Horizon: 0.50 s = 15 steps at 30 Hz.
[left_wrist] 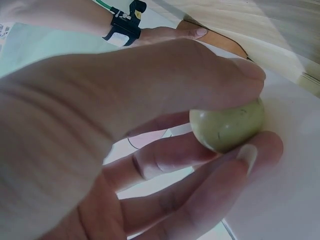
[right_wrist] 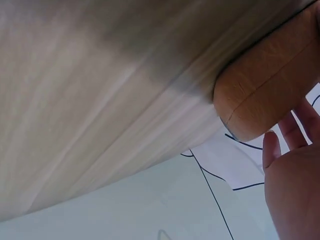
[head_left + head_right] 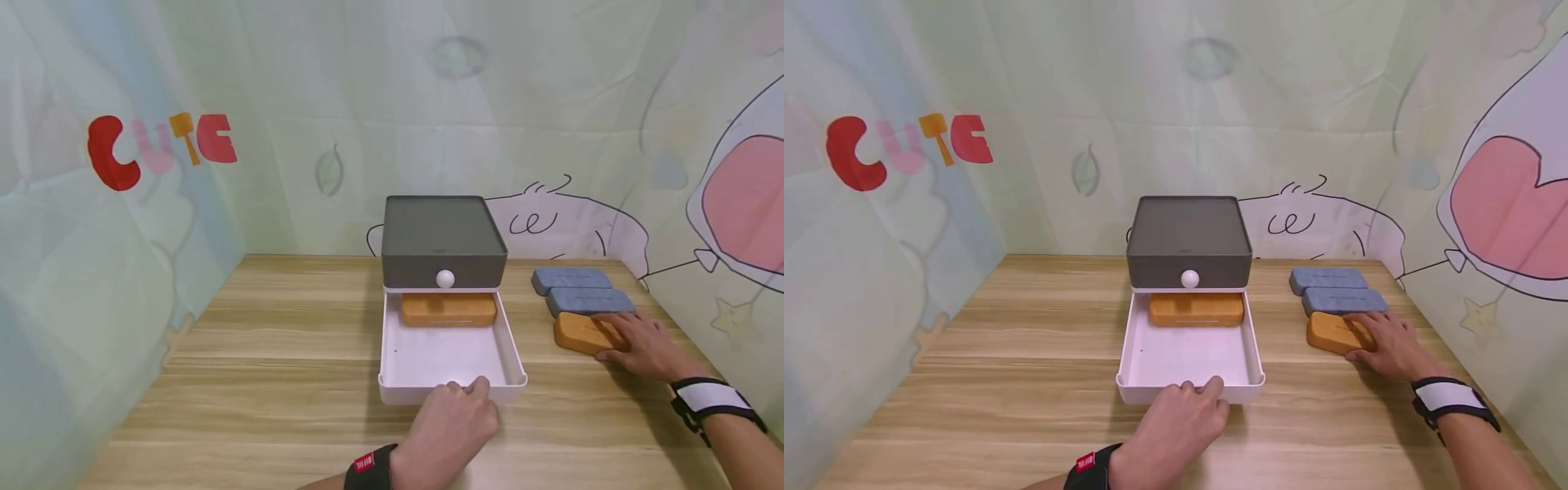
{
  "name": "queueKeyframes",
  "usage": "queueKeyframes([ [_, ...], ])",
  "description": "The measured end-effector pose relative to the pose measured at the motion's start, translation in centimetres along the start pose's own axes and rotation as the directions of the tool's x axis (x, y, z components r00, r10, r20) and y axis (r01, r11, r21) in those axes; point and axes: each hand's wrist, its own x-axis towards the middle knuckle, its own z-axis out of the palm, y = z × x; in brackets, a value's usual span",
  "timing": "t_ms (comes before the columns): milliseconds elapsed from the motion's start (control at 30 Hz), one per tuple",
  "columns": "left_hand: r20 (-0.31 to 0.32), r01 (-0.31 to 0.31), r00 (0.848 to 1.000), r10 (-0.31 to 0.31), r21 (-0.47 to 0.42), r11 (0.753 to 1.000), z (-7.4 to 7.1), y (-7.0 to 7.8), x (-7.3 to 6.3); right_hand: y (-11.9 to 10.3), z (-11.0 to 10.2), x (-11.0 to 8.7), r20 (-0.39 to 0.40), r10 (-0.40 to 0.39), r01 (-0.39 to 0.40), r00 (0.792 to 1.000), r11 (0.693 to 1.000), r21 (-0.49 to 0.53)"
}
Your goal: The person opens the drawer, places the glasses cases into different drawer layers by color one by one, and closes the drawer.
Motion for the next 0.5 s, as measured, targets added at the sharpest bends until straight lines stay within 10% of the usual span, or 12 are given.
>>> queueKeyframes([
  [500,0.017,-0.009,1.0,0.009,0.0,1.0,-0.1,-0.1,0.0,-1.2,-0.2,-0.8,-0.204,-0.107,0.111,0.973,0.994,0.005],
])
